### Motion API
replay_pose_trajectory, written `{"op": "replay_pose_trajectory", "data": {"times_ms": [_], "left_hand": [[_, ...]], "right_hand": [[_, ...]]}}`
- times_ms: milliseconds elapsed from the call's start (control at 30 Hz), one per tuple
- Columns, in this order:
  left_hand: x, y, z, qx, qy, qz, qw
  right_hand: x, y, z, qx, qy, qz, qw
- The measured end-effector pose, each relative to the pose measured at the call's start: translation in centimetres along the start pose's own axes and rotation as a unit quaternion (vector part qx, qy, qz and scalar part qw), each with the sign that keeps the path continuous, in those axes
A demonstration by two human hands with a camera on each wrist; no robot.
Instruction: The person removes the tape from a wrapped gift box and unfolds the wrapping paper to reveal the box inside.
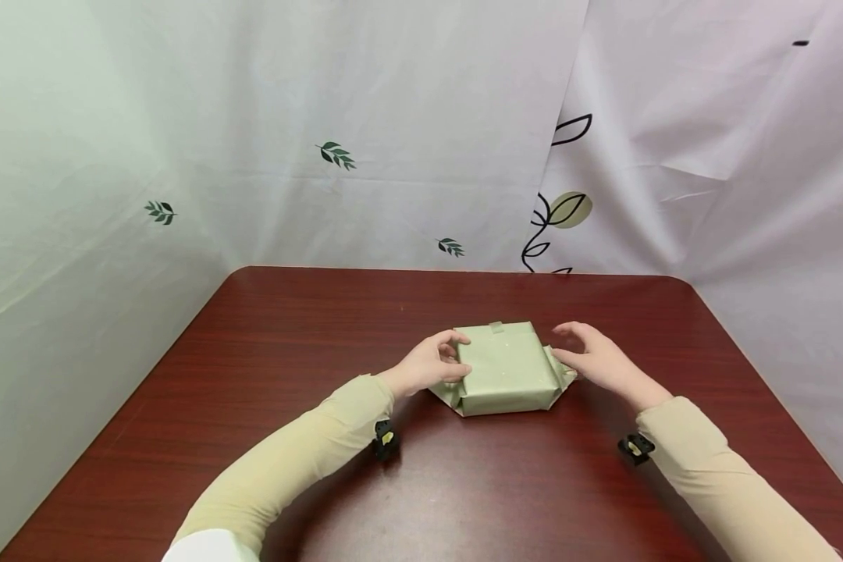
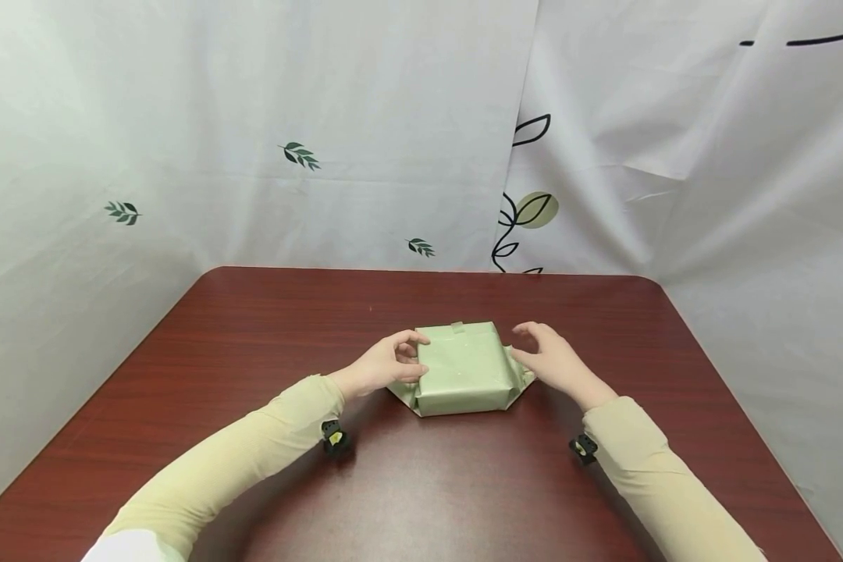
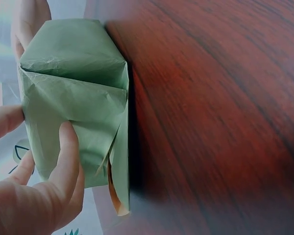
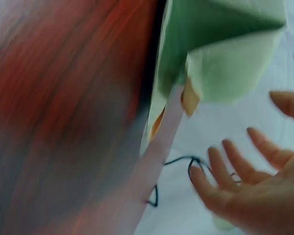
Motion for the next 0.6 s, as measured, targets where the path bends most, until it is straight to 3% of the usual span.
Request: {"op": "replay_pose_trajectory", "data": {"times_ms": [100,233,400,500,600], "left_hand": [[0.1,0.0,0.1,-0.004,-0.023,0.004,0.9997],[0.2,-0.1,0.1,-0.007,-0.032,0.005,0.9994],[0.1,-0.1,0.2,-0.012,-0.021,-0.014,0.9996],[0.2,-0.2,0.3,0.004,-0.011,-0.04,0.9991],[0.7,-0.3,0.7,0.026,-0.032,-0.062,0.9972]], "right_hand": [[-1.0,-0.2,-1.3,0.046,0.014,-0.005,0.9988],[-1.9,-0.5,-2.2,0.074,0.034,-0.019,0.9965],[-2.2,-0.9,-2.5,0.086,0.059,-0.019,0.9944],[-2.3,-1.1,-2.5,0.083,0.063,-0.022,0.9943],[-2.4,-1.3,-2.4,0.08,0.06,-0.026,0.9947]]}}
Point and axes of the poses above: each hand's wrist, its own y-axis away from the middle knuckle, its own x-axis out of the back of the hand, z = x × y, the point moved 6 cm from there along -y, towards the middle knuckle, and after that the axes turned 5 degrees about z, right-handed, at the moved point
